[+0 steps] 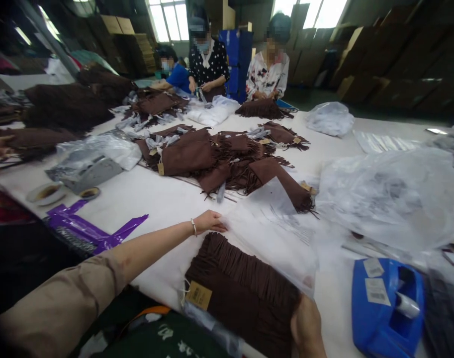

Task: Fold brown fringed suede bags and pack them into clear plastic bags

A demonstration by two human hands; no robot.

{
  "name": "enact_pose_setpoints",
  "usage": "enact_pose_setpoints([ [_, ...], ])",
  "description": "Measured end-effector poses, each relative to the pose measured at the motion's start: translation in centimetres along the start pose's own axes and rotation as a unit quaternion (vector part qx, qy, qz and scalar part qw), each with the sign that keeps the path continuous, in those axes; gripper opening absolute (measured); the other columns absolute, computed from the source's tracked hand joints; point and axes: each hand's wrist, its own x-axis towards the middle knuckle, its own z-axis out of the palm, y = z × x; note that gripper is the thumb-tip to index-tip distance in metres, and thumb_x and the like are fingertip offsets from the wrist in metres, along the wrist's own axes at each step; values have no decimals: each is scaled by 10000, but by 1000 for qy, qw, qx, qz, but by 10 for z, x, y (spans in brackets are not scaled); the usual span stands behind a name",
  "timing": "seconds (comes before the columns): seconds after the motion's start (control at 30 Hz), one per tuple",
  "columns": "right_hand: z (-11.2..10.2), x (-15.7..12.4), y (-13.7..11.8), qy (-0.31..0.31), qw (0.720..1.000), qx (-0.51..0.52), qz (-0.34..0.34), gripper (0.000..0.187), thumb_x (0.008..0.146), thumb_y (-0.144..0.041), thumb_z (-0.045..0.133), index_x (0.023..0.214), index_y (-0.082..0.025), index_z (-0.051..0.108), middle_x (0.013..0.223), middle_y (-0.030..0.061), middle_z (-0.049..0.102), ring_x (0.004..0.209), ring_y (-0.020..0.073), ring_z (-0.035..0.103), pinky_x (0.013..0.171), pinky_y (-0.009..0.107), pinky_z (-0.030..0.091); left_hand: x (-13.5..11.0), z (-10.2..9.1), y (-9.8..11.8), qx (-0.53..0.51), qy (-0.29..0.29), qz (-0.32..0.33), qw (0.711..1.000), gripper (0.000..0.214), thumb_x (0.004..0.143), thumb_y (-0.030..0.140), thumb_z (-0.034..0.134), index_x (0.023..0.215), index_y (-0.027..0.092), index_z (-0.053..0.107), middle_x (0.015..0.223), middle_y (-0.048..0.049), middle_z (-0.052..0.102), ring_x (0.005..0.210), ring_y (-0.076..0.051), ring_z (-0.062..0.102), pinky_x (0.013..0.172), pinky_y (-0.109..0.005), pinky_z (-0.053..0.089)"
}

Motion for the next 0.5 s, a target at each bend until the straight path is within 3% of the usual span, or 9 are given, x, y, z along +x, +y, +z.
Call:
enact_pose_setpoints([
  [0.2, -5, -7, 1, 38, 984, -170, 27, 615, 713, -642, 490, 991, -120, 655, 946, 122, 681, 1213, 291, 462, 1006, 439, 389, -32, -7, -23, 28, 103, 6, 994, 344, 759, 432, 633, 639, 110, 629, 507, 8, 587, 451, -74, 454, 446, -186, 324],
  [0.3, -14, -4, 5, 52, 956, -287, 33, 585, 710, -627, 458, 885, -111, 668, 918, 171, 670, 1225, 354, 434, 1009, 483, 351, -46, -4, -34, 17, 145, 6, 989, 371, 785, 469, 579, 629, 133, 592, 465, 37, 491, 436, -75, 398, 430, -194, 260],
  [0.37, -20, -1, 8, 29, 939, -342, -2, 537, 693, -600, 457, 870, -139, 669, 899, 172, 668, 1191, 391, 457, 990, 520, 344, -58, -3, -42, 15, 160, 2, 987, 394, 797, 497, 544, 630, 142, 564, 446, 56, 409, 420, -73, 346, 426, -199, 228],
  [0.43, -25, -2, 10, 11, 929, -370, -27, 520, 698, -587, 439, 891, -162, 669, 897, 165, 668, 1154, 406, 484, 958, 541, 361, -75, -3, -50, 17, 162, -3, 987, 405, 805, 518, 515, 642, 148, 541, 447, 75, 333, 413, -67, 292, 431, -197, 210],
  [0.5, -28, -7, 10, 18, 926, -377, -2, 557, 729, -606, 394, 939, -168, 665, 929, 162, 668, 1126, 402, 505, 928, 543, 389, -93, -4, -59, 25, 159, -3, 987, 408, 802, 529, 506, 647, 152, 518, 470, 81, 312, 429, -63, 278, 442, -190, 213],
])
